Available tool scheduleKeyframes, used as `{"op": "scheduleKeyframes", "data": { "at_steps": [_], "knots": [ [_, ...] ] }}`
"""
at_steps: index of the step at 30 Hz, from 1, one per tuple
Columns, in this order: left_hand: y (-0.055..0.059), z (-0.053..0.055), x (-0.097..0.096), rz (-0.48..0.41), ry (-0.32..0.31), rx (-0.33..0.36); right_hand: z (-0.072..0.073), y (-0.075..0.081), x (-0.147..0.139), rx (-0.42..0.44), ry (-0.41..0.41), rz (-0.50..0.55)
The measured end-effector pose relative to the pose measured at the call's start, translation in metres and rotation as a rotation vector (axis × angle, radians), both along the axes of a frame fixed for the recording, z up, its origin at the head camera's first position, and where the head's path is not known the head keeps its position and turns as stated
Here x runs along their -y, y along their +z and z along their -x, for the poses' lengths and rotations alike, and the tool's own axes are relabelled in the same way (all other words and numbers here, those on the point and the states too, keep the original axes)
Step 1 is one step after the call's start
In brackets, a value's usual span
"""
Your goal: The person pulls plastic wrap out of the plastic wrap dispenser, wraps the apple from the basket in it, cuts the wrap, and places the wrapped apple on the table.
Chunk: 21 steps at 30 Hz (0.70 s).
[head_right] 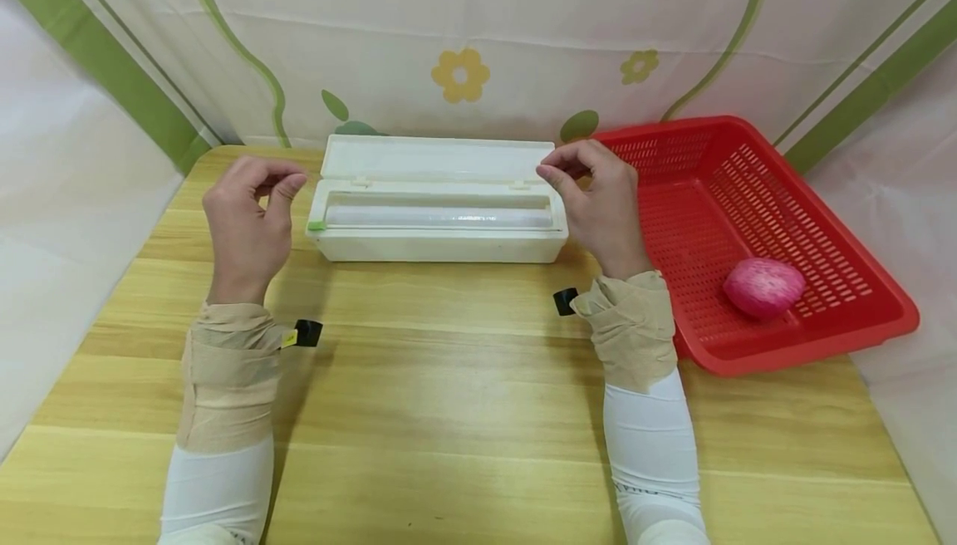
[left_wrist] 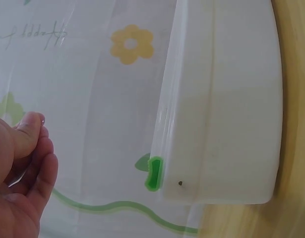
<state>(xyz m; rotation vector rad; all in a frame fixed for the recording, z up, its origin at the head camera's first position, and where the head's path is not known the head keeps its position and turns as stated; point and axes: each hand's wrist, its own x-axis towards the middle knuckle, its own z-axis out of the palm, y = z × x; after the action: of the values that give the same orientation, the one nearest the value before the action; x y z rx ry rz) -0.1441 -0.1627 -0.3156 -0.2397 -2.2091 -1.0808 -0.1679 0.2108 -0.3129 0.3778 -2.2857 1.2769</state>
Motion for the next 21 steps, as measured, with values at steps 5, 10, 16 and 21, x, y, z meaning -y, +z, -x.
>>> {"op": "scheduleKeyframes", "data": {
  "at_steps": [5,10,16,21],
  "knots": [
    [-0.003,0.001,-0.001,-0.002,-0.023,0.003,-0.001,-0.003,-0.003,0.046,-0.015,0.004],
    [0.003,0.003,0.002,0.081,-0.031,-0.01,0.002,-0.002,-0.004,0.047,0.013,-0.009],
    [0.009,0.005,0.007,0.136,-0.064,-0.003,0.007,0.006,-0.006,0.079,0.046,-0.063],
    [0.011,0.008,0.01,0.153,-0.077,0.007,0.012,0.013,-0.006,0.106,0.055,-0.115]
  ]
}}
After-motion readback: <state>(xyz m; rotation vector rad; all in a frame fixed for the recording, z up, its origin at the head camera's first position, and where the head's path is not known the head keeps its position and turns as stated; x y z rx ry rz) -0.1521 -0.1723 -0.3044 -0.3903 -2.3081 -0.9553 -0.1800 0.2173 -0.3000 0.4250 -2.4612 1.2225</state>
